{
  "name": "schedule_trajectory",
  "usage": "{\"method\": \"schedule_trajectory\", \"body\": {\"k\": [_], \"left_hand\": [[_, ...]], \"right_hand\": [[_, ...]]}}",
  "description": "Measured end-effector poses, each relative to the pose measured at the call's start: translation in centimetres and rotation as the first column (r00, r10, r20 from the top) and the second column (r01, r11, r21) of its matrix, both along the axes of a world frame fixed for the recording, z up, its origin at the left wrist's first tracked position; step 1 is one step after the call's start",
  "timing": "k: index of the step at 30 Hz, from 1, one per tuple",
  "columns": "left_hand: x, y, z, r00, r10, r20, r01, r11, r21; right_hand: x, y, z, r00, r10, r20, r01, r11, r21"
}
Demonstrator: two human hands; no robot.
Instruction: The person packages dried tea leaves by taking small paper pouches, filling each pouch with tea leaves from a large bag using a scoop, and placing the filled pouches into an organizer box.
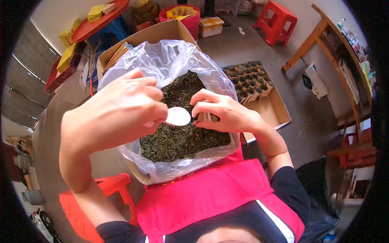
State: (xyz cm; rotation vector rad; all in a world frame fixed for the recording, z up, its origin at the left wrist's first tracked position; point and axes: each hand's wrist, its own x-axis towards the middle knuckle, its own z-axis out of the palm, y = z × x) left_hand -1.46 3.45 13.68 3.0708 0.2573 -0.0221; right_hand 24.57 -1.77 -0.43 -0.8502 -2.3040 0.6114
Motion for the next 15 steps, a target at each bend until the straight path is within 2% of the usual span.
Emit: {"method": "schedule_trajectory", "body": {"k": [7, 8, 11, 14, 15], "left_hand": [[-3.1, -1.7, -0.7, 0.995, 0.094, 0.032, -0.095, 0.995, 0.036], [-3.4, -1.8, -1.1, 0.995, 0.098, 0.033, -0.099, 0.995, 0.030], [-3.8, -2.1, -1.9, 0.992, 0.126, 0.004, -0.126, 0.992, 0.016], [-4.0, -2.2, -2.3, 0.990, 0.138, 0.000, -0.138, 0.990, 0.001], [-4.0, -2.2, -2.4, 0.990, 0.138, 0.001, -0.138, 0.990, 0.000]], "right_hand": [[0.6, -0.1, 0.6, 0.995, -0.033, -0.098, 0.033, 0.999, -0.003], [0.9, -0.2, 0.5, 0.996, -0.072, -0.044, 0.070, 0.996, -0.055], [1.7, -0.2, 0.2, 0.997, -0.071, -0.016, 0.071, 0.997, 0.022], [2.1, -0.3, 0.3, 0.997, -0.075, 0.032, 0.077, 0.994, -0.082], [2.2, -0.3, 0.4, 0.996, -0.075, 0.043, 0.077, 0.995, -0.060]]}}
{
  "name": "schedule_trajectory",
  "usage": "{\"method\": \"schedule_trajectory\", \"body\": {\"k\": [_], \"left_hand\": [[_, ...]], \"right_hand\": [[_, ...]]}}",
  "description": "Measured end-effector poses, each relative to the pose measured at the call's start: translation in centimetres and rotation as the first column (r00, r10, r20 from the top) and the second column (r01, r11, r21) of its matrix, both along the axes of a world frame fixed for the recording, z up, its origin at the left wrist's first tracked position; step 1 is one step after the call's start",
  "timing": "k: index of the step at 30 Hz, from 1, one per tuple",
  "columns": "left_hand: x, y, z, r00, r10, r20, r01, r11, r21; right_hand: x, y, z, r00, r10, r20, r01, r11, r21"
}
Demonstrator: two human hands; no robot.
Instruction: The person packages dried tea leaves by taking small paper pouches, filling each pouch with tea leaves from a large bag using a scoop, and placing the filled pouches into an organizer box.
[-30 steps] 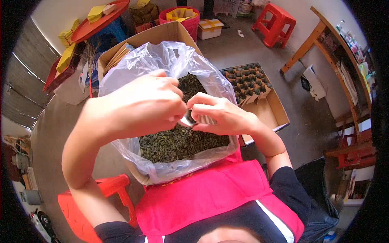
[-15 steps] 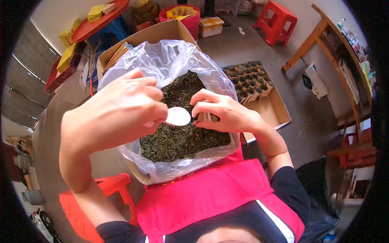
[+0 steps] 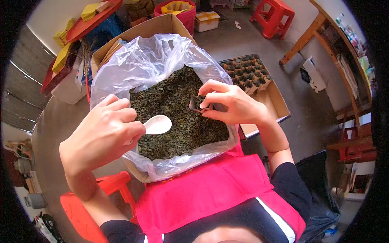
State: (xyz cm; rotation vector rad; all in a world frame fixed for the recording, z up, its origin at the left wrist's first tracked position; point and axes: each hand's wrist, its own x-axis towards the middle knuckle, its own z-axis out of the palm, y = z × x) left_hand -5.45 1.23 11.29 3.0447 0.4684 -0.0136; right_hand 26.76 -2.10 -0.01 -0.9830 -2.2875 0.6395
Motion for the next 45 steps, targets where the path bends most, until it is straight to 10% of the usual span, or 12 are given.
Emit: {"method": "schedule_trajectory", "body": {"k": [16, 39, 45], "left_hand": [[1.4, -0.8, 0.4, 0.918, -0.017, 0.397, -0.023, 0.995, 0.096], [-0.5, -0.8, -1.9, 0.940, 0.057, 0.337, -0.059, 0.998, -0.006], [-0.6, -0.8, -1.9, 0.943, 0.081, 0.322, -0.088, 0.996, 0.006]], "right_hand": [[-0.1, 0.3, 0.1, 0.995, 0.051, -0.089, -0.037, 0.988, 0.153], [0.5, -0.4, 1.2, 1.000, -0.016, 0.020, 0.015, 0.997, 0.076], [0.6, -2.0, 3.1, 0.963, -0.080, -0.259, 0.092, 0.995, 0.037]]}}
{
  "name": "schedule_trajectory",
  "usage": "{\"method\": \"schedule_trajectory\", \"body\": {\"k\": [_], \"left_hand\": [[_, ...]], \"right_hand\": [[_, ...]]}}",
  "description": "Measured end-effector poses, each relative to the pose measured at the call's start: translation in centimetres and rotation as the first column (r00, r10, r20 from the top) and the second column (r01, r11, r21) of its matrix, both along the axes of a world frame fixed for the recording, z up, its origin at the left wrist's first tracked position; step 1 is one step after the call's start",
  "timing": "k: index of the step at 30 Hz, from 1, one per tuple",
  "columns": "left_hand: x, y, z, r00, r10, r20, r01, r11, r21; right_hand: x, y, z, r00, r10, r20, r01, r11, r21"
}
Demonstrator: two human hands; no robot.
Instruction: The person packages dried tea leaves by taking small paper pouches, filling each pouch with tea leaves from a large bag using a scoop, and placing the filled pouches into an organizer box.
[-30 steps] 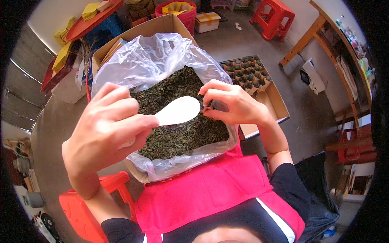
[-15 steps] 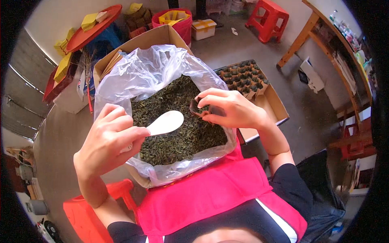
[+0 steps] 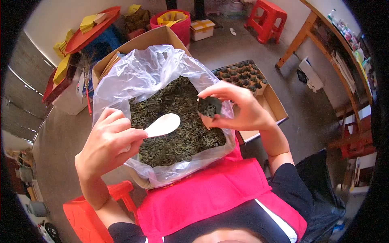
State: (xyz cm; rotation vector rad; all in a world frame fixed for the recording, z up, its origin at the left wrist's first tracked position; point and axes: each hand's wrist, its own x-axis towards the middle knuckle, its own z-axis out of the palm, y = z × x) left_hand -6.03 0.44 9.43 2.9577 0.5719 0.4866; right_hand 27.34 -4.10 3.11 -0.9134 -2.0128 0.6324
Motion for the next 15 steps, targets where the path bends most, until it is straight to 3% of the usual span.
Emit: {"method": "schedule_trajectory", "body": {"k": [4, 5, 7, 12, 15], "left_hand": [[-0.1, -0.1, -0.6, 0.999, 0.028, 0.026, -0.028, 0.999, -0.020], [-0.2, -0.2, -0.6, 0.999, 0.039, 0.015, -0.039, 0.999, -0.024], [-0.4, -0.2, -1.0, 0.999, 0.038, 0.019, -0.038, 0.999, -0.007], [-0.8, -0.2, -1.7, 0.996, 0.086, -0.001, -0.086, 0.996, -0.028], [-0.9, 0.1, -2.1, 0.994, 0.111, -0.003, -0.111, 0.993, -0.050]], "right_hand": [[2.9, -1.9, 1.6, 0.970, -0.161, -0.183, 0.199, 0.956, 0.217], [3.5, -2.4, 2.1, 0.944, -0.135, -0.301, 0.212, 0.947, 0.242], [6.2, -3.5, 2.3, 0.906, -0.230, -0.355, 0.336, 0.900, 0.276], [11.8, -5.9, -2.1, 0.640, -0.758, -0.122, 0.761, 0.648, -0.029], [14.7, -5.7, -9.1, 0.549, -0.826, -0.126, 0.765, 0.557, -0.322]]}}
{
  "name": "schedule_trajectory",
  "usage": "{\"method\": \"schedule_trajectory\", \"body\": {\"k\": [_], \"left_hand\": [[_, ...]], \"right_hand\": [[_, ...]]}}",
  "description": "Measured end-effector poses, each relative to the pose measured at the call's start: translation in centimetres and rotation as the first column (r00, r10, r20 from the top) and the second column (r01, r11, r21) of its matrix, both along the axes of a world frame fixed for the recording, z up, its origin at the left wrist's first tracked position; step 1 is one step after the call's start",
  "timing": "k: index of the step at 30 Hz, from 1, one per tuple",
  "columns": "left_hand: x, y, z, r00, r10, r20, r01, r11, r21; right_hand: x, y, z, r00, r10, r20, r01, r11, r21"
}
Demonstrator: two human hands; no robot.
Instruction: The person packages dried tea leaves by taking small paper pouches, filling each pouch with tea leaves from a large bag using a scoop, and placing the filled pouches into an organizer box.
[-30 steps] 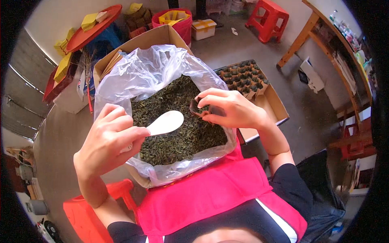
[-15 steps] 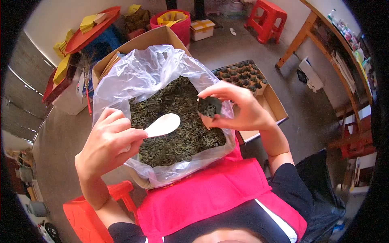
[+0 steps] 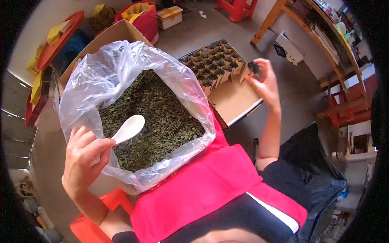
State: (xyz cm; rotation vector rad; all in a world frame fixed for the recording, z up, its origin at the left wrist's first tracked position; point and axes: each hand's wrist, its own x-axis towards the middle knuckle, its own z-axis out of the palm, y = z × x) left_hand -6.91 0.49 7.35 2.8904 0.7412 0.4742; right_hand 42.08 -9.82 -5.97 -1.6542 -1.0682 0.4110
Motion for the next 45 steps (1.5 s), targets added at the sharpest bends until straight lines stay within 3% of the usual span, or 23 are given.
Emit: {"method": "schedule_trajectory", "body": {"k": [2, 4, 6, 12, 25, 31, 34, 40, 43, 45], "left_hand": [[0.0, 0.2, -0.2, 1.000, 0.011, 0.004, -0.011, 1.000, -0.015], [-0.1, 0.4, -0.4, 1.000, 0.018, 0.007, -0.017, 0.999, -0.028], [-0.2, 0.7, -0.6, 1.000, 0.001, 0.009, 0.000, 0.999, -0.033], [0.1, 0.1, -0.7, 0.999, 0.035, -0.030, -0.035, 0.999, 0.012], [0.7, -0.4, -0.2, 0.990, 0.083, -0.112, -0.087, 0.996, -0.037], [0.4, -0.4, -0.9, 0.994, 0.083, -0.069, -0.086, 0.995, -0.041], [0.3, -0.3, -1.0, 0.994, 0.082, -0.066, -0.084, 0.996, -0.034], [0.2, -0.2, -1.4, 0.995, 0.082, -0.053, -0.084, 0.995, -0.044], [0.0, -0.3, -1.6, 0.994, 0.098, -0.049, -0.102, 0.992, -0.071], [0.2, -0.2, -1.7, 0.995, 0.075, -0.070, -0.078, 0.996, -0.050]], "right_hand": [[2.2, 0.3, -7.0, 0.981, 0.012, 0.192, -0.003, 0.999, -0.046], [0.3, 0.7, -9.4, 0.984, -0.007, 0.177, 0.040, 0.981, -0.189], [-0.5, 1.5, -13.6, 0.989, 0.055, 0.134, -0.038, 0.991, -0.126], [-3.3, 3.6, -17.3, 0.981, 0.002, 0.196, 0.032, 0.984, -0.174], [-5.7, 3.6, -18.2, 0.997, 0.029, 0.076, -0.020, 0.993, -0.120], [-5.4, 4.1, -19.6, 0.994, 0.030, 0.106, -0.021, 0.995, -0.093], [-5.3, 4.1, -19.7, 1.000, 0.023, 0.020, -0.021, 0.997, -0.081], [-5.9, 3.6, -17.9, 1.000, -0.020, 0.008, 0.021, 0.991, -0.135], [-5.3, 3.2, -17.6, 1.000, -0.001, 0.013, 0.002, 0.993, -0.116], [-4.9, 2.7, -16.9, 0.984, -0.036, 0.176, 0.056, 0.992, -0.111]]}}
